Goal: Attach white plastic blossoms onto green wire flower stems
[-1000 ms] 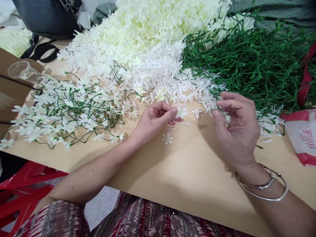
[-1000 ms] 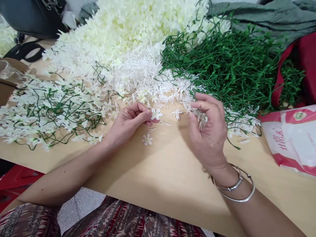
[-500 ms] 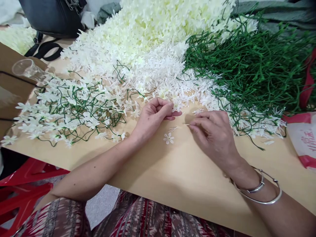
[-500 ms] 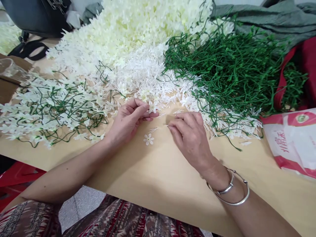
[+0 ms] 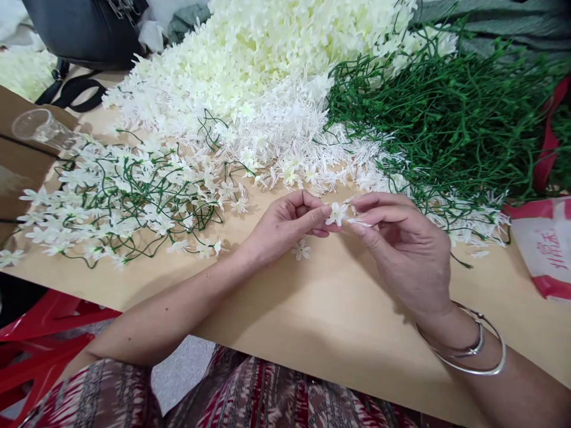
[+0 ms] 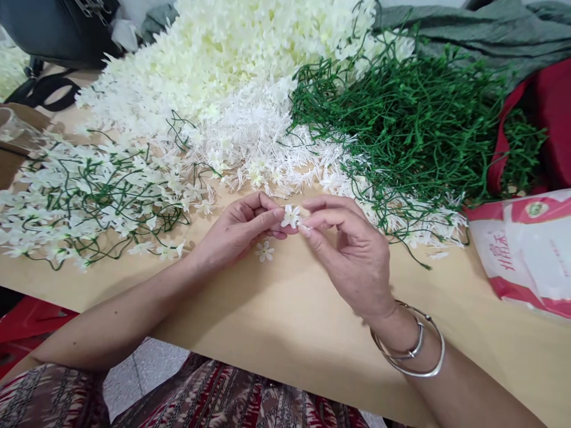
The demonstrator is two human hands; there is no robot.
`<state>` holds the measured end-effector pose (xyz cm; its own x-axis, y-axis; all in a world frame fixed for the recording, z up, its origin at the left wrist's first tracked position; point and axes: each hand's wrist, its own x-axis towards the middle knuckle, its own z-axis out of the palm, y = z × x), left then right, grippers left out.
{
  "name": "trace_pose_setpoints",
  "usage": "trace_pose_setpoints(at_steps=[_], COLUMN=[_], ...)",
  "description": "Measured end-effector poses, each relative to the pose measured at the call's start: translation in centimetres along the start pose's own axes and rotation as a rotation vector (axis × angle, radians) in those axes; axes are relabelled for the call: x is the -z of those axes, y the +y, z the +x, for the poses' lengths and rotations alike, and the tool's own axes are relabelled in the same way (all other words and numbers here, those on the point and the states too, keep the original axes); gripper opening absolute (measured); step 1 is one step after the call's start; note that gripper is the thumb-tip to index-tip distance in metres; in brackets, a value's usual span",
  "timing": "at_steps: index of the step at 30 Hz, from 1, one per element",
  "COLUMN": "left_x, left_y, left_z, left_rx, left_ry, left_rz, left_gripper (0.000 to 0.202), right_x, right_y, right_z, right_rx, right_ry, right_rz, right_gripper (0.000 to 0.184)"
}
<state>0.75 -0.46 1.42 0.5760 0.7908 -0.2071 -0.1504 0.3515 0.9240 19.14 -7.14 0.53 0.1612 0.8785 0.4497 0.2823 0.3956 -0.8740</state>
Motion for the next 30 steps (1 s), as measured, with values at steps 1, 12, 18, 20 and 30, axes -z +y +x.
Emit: trace_pose_setpoints(at_steps=[1, 12, 18, 20, 30], left_x=[0.0, 0.1, 0.0, 0.0, -0.6], left_y=[-0.1, 0.3, 0.4, 0.3, -1.0], left_z=[0.0, -0.3, -0.2, -0.2, -0.7], left_rx=[-0.002, -0.056, -0.054, -0.054, -0.153], left_ry=[-0.016, -0.077, -0.057, -0.065, -0.027], left_rz=[0.005, 0.093, 0.056, 0.068, 0.151], left_gripper=[0.026, 0.036, 0.034, 0.035, 0.029], right_x=[0.0, -0.2, -0.9, -0.9, -0.3], right_y=[0.2, 0.7, 0.1, 0.0, 0.2], right_z=[0.0, -0.4, -0.5, -0.5, -0.7], right_rx=[0.011, 0.285, 0.196, 0.139, 0.076], right_ry=[-0.012, -0.038, -0.015, -0.004, 0.023], right_rz=[-0.030, -0.395, -0.258, -0.222, -0.224], right_gripper=[0.012, 0.018, 0.016, 0.014, 0.019])
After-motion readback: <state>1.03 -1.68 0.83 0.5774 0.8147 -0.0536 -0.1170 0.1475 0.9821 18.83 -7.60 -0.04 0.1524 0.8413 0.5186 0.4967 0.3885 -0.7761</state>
